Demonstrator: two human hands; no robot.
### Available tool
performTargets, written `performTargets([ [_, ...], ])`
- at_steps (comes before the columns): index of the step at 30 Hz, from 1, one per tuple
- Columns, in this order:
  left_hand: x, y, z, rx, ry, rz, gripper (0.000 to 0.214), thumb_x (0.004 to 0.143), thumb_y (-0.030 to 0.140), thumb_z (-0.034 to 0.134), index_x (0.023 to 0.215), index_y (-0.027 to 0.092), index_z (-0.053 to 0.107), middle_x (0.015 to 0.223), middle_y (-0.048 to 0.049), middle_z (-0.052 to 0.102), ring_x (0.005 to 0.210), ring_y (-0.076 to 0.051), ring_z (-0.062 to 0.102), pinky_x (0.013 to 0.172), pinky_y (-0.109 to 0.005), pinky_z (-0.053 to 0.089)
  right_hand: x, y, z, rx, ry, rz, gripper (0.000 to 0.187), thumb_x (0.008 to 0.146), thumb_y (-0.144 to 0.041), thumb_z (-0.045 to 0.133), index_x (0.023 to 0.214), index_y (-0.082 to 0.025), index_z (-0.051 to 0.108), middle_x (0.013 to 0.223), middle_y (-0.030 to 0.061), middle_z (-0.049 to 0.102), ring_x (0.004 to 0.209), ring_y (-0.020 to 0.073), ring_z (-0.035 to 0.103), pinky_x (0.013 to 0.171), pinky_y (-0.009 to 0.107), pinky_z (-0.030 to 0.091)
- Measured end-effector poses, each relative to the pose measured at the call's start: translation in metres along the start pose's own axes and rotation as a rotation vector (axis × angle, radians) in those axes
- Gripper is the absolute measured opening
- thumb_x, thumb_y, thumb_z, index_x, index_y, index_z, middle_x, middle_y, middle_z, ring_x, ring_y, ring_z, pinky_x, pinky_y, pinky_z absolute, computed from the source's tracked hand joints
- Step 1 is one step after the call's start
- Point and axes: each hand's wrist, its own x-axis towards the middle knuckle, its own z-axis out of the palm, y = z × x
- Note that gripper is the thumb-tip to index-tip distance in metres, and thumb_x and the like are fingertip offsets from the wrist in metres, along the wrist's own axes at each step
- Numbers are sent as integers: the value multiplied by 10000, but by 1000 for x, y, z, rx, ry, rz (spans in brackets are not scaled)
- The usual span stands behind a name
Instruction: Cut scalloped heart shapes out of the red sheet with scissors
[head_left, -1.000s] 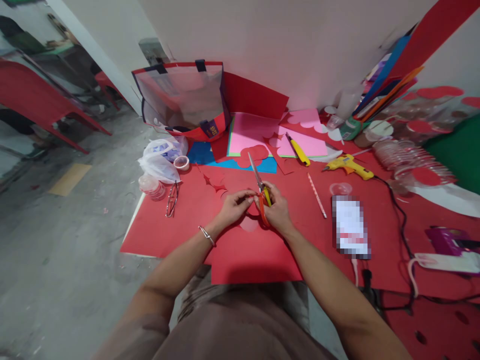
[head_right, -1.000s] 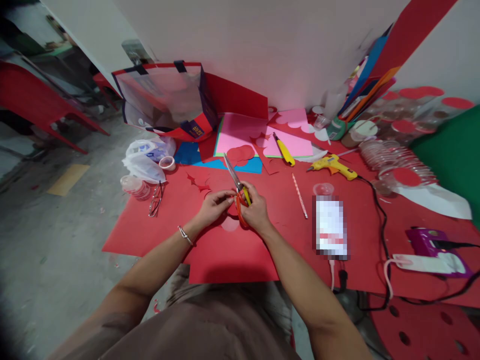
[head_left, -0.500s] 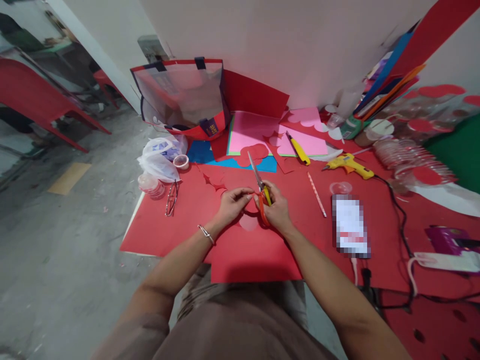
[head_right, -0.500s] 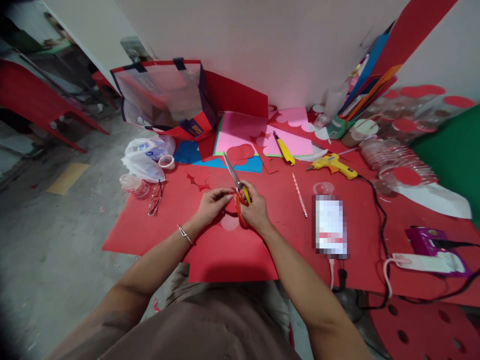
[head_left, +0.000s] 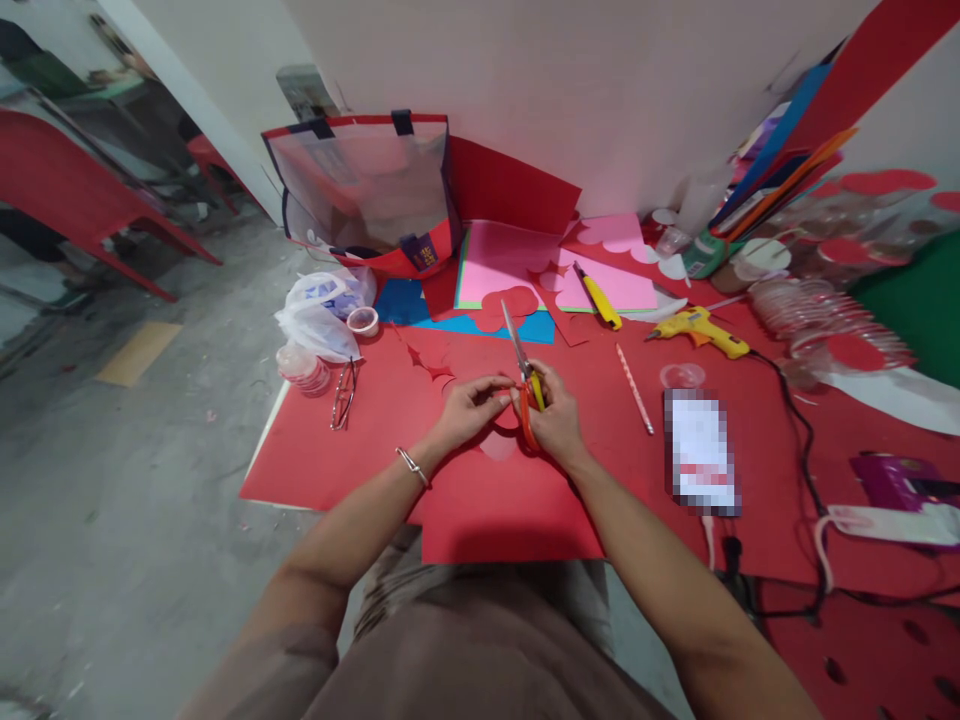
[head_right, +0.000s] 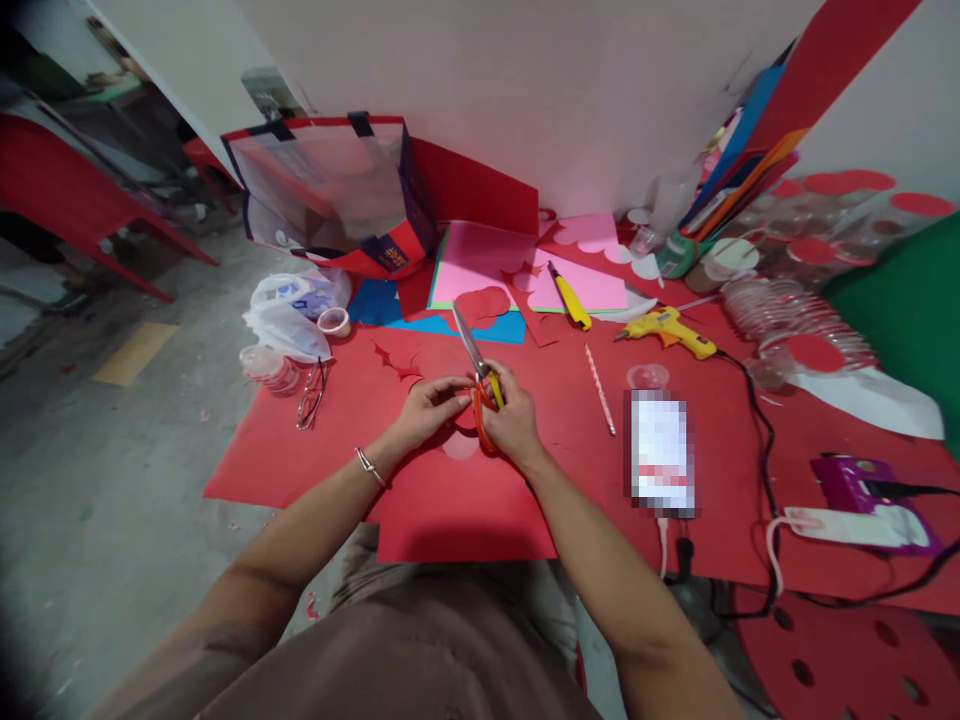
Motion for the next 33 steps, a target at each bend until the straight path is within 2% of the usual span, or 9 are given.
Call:
performTargets([
  [4,-1,2,0,-26,-38,-76,500,811,440,855,1198,136,773,764,17,630,565,-69,518,575,-218,500,0,-1,1,-8,22,18,493,870,-289,731,1350,-233,638,844,-14,643,724,164,623,708,293,549],
  [7,-2,3,1,-34,-32,-104,522,817,474,840,1209,139,762,714,52,555,502,-58,480,516,-224,520,0,-2,1,-2,34,13,479,873,-298,734,1338,-234,641,844,-14,641,716,162,615,700,296,545],
  [11,-2,3,1,-7,0,-86,473,813,460,850,1147,133,778,688,46,568,504,-57,490,482,-198,505,0,-3,1,7,41,6,471,874,-307,741,1329,-232,647,826,-18,631,701,159,603,689,295,538],
  [13,-3,4,2,-25,-28,-108,492,814,455,853,1182,139,769,732,35,608,503,-52,513,499,-204,536,0,-5,1,16,44,12,471,883,-325,740,1334,-227,643,818,-21,630,689,155,599,678,291,535],
  [18,-5,5,2,-70,-86,-173,568,831,462,835,1284,143,712,1042,-74,749,517,-78,660,512,-229,592,1,-7,1,16,43,18,454,896,-351,735,1322,-221,648,816,-18,639,670,150,595,659,286,533],
  [21,-5,4,0,-50,-87,-141,535,856,465,810,1277,148,719,1207,-125,760,521,-68,667,515,-220,597,1,-6,1,-7,27,19,472,887,-339,749,1334,-225,648,836,-10,653,688,155,606,671,293,537],
  [24,-3,1,-1,-43,-122,-113,515,871,459,797,1291,168,732,1325,-136,738,573,-69,671,554,-237,627,0,-4,0,-18,3,21,482,884,-334,751,1345,-233,651,841,-8,656,701,160,616,687,300,542],
  [30,-4,-2,2,-57,-89,-110,511,840,439,823,1265,163,754,1330,-135,740,625,-91,663,573,-275,651,0,-4,0,-32,2,14,476,884,-340,754,1337,-231,654,846,-3,656,706,165,620,678,298,541],
  [33,-4,3,3,-59,-39,-111,484,824,426,829,1218,150,769,1180,-106,777,575,-85,639,544,-272,634,0,-3,0,-22,14,14,496,884,-333,751,1357,-232,642,853,-2,659,718,169,627,682,297,543],
])
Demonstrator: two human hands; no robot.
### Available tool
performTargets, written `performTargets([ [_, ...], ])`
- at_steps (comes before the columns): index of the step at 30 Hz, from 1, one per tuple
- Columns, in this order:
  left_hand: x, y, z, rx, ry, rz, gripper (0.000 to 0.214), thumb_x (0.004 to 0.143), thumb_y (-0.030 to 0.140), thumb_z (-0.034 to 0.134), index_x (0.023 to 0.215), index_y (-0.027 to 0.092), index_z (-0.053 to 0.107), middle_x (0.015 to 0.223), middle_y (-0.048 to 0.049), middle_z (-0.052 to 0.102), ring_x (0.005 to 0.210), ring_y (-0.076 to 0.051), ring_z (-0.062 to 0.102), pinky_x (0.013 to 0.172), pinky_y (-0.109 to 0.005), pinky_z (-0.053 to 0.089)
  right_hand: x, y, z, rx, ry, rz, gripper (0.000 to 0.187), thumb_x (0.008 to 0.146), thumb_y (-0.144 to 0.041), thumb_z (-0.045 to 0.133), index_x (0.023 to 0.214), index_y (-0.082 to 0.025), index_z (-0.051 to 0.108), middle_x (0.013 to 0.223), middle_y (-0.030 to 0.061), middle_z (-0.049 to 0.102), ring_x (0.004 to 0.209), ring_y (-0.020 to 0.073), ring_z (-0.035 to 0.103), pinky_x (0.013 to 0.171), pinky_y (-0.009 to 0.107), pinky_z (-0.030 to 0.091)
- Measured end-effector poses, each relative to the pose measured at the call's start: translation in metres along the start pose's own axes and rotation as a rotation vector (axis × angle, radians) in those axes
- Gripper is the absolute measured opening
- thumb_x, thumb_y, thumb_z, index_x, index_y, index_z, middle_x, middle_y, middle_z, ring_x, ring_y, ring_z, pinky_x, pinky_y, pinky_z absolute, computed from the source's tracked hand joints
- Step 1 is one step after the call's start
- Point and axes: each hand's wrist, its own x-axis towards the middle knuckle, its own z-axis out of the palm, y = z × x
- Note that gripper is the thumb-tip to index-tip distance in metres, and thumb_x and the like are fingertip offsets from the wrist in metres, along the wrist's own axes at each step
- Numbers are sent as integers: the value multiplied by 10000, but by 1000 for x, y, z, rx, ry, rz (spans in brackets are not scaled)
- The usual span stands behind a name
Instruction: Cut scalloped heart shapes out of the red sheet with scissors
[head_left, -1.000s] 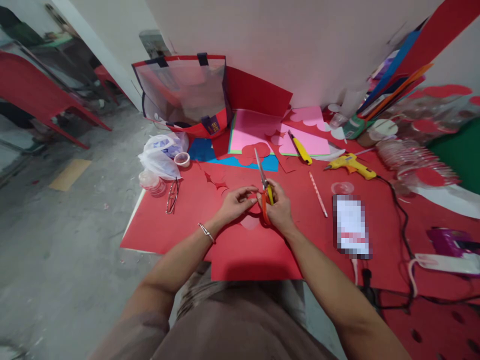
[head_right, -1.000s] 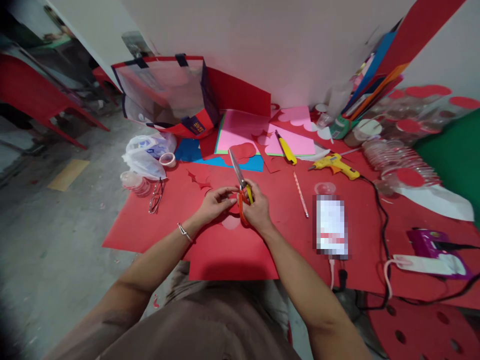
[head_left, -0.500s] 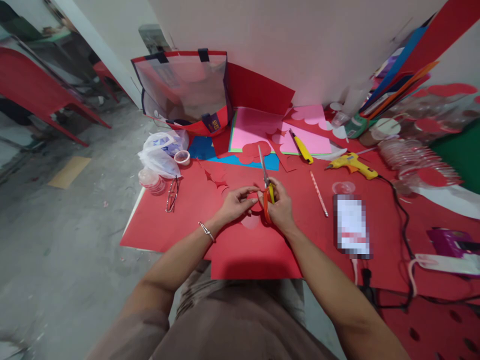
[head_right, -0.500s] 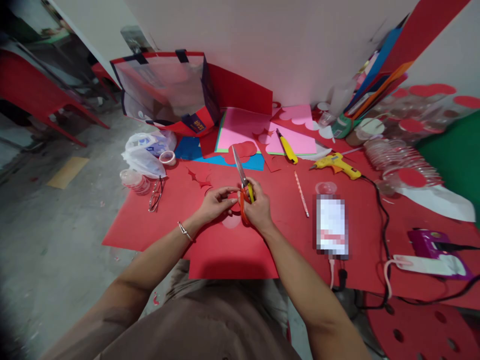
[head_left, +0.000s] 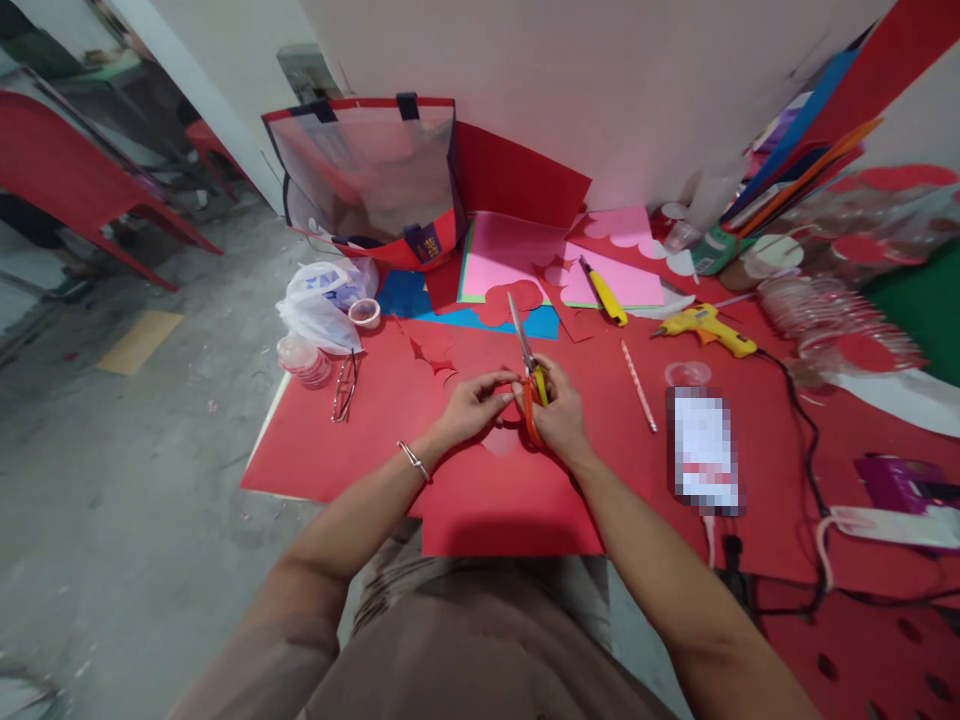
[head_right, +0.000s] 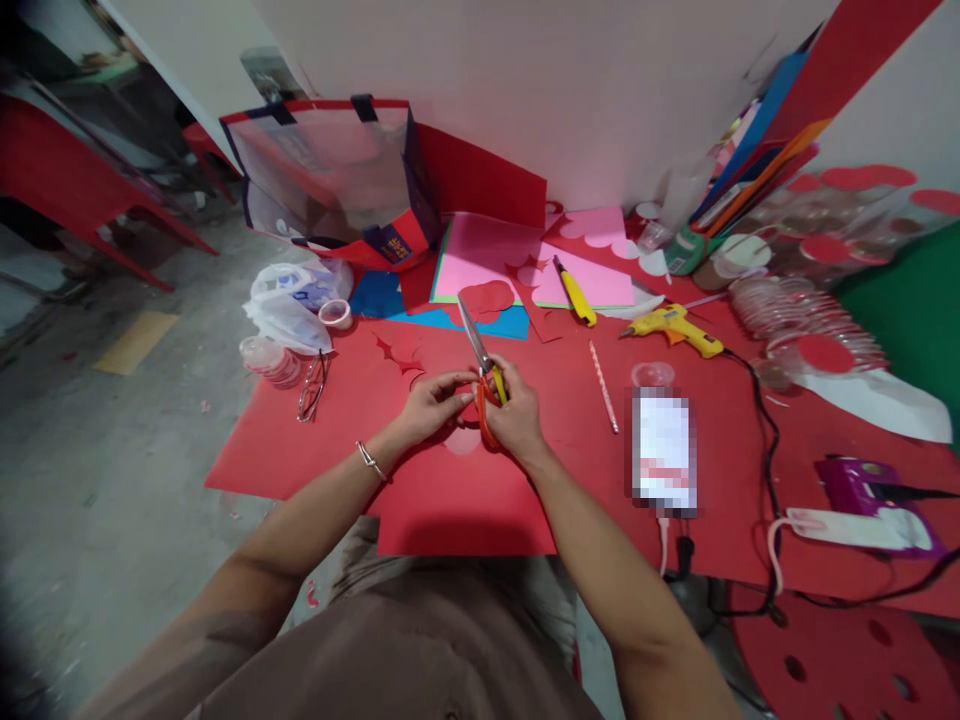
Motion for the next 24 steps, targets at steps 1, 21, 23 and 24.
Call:
performTargets([
  [1,0,2,0,3,19,-3,472,827,424,823,1204,145,770,1081,-85,785,550,-80,626,521,-255,614,0,0,0,6,2,1,505,884,-329,751,1366,-232,637,856,-1,661,727,170,632,688,298,546],
  [21,5,-5,-4,67,26,108,316,864,396,793,1081,168,808,1069,-105,813,959,-218,734,851,-312,571,1,0,0,-1,-16,3,516,874,-343,752,1364,-229,637,879,11,673,742,181,637,715,324,556],
  [23,5,-5,-3,62,30,103,312,860,391,797,1075,164,809,1069,-106,811,965,-219,734,863,-314,568,1,-1,0,-2,-16,2,506,873,-346,749,1354,-230,644,872,12,668,754,185,642,713,320,556],
  [24,5,-5,-3,59,32,101,310,860,388,797,1073,163,809,1067,-106,810,965,-219,733,866,-313,567,1,-1,0,-2,-17,2,506,872,-347,749,1353,-228,645,870,12,666,761,186,645,714,319,555],
])
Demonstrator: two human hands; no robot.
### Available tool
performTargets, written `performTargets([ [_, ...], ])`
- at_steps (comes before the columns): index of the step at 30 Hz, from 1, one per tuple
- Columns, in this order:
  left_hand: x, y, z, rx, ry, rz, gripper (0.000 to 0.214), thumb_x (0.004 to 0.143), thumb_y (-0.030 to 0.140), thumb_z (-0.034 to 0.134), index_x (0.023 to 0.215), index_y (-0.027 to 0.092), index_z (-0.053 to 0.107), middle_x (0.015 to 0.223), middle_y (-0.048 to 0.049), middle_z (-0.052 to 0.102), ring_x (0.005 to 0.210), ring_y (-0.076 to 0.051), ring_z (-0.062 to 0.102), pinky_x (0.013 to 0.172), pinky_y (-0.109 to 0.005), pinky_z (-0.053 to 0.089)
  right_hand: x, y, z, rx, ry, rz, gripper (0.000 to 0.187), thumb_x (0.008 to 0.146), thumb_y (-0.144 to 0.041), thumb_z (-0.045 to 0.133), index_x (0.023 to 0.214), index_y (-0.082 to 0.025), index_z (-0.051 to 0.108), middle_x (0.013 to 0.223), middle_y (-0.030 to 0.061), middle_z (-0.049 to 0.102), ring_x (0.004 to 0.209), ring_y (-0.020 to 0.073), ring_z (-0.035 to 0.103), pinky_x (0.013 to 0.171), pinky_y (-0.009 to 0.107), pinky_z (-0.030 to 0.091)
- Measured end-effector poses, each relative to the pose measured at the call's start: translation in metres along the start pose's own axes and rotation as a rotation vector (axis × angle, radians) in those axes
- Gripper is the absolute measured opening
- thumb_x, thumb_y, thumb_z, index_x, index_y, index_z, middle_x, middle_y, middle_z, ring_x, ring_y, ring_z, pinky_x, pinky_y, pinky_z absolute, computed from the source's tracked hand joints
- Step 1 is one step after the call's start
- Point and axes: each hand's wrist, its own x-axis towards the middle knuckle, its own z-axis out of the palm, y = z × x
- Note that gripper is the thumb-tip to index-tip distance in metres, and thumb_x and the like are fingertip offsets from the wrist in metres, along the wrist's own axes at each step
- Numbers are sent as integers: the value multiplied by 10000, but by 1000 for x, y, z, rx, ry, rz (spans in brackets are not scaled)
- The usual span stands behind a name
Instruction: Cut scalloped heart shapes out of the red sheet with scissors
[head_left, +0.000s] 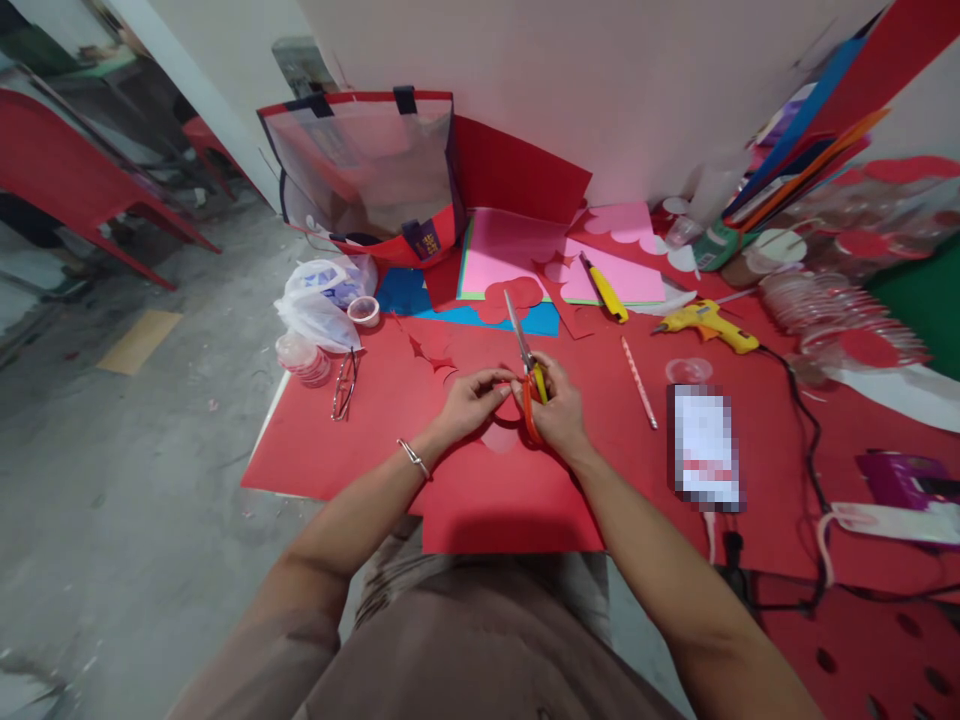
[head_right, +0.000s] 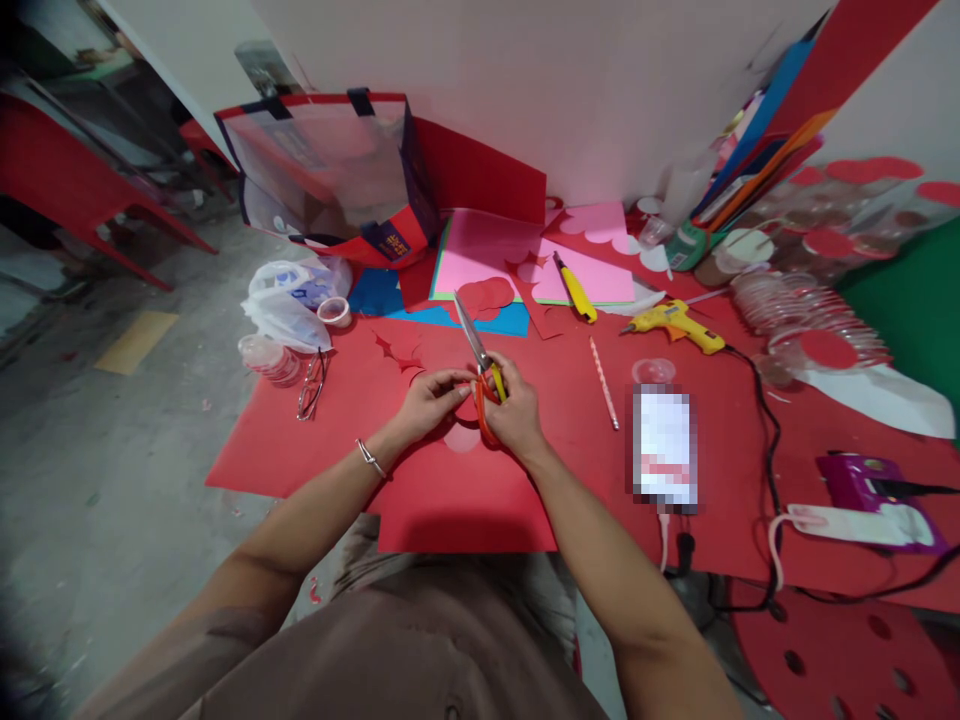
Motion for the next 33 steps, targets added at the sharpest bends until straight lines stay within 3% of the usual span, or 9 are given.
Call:
performTargets([
  [33,0,-1,0,28,1,-15,272,849,339,775,1055,164,806,1001,-82,795,866,-183,698,836,-305,545,-1,-3,-1,-4,-16,-8,497,858,-283,730,1344,-227,642,857,-1,658,754,173,630,720,304,545],
])
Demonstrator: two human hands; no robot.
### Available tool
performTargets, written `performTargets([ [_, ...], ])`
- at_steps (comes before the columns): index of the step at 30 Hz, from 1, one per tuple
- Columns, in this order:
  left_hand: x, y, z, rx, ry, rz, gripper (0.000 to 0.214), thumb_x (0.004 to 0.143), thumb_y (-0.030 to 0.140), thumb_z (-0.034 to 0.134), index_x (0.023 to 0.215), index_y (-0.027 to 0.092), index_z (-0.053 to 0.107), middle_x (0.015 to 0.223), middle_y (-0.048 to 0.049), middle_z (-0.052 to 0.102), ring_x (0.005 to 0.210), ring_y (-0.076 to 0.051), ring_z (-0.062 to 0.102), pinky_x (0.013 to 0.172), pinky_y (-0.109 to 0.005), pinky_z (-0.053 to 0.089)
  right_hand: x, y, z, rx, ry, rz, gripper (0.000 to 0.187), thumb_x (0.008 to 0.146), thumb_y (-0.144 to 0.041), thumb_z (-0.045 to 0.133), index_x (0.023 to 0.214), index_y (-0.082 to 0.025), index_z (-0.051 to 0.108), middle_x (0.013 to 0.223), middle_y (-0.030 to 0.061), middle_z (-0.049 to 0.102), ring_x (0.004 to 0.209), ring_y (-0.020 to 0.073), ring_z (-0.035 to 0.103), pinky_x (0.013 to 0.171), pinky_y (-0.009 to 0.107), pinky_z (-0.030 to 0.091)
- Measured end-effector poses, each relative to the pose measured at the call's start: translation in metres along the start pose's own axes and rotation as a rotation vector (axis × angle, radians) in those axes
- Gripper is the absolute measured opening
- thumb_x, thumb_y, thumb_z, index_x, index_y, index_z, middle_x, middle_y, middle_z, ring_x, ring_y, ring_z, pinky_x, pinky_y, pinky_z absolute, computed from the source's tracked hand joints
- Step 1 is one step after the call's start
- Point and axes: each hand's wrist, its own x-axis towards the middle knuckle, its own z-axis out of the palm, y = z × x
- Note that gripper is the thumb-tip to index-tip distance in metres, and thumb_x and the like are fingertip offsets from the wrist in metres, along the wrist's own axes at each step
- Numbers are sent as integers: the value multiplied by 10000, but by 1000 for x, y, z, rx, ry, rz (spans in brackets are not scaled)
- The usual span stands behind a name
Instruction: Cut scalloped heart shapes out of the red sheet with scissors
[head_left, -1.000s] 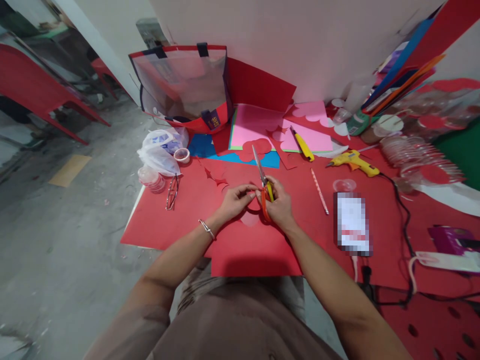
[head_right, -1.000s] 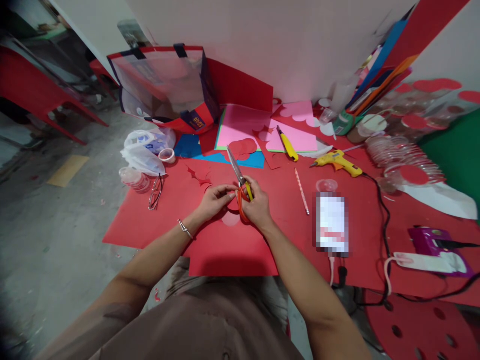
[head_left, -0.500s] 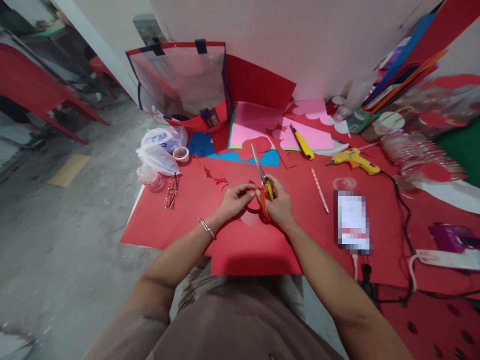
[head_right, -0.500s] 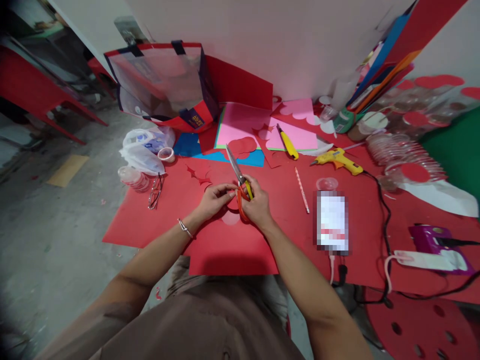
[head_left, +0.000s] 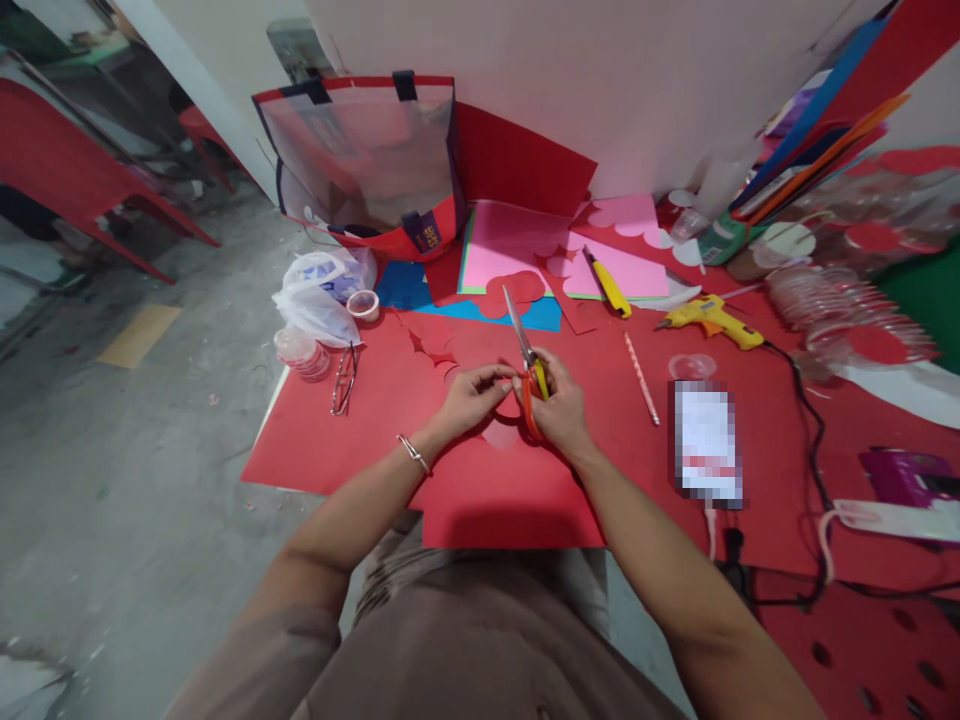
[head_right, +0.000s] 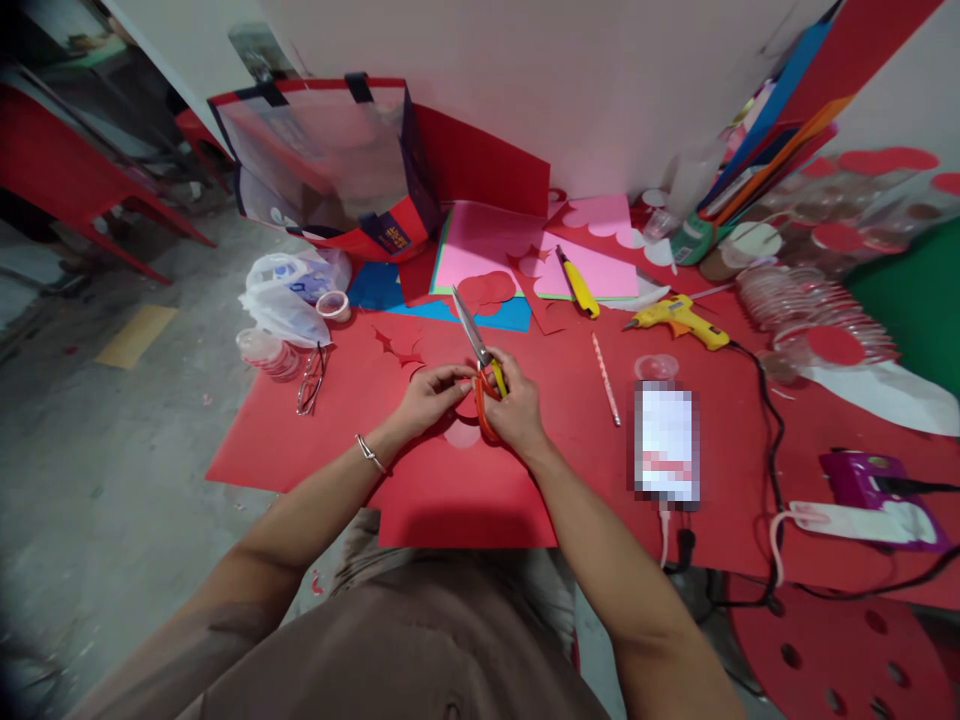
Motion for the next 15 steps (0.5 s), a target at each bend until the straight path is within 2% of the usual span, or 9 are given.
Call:
performTargets([
  [15,0,2,0,6,-1,-4,287,826,349,780,1041,159,803,968,-70,783,776,-156,649,745,-279,503,0,-3,-1,-46,1,-13,495,855,-275,703,1343,-216,648,821,-12,641,699,160,588,678,293,518],
])
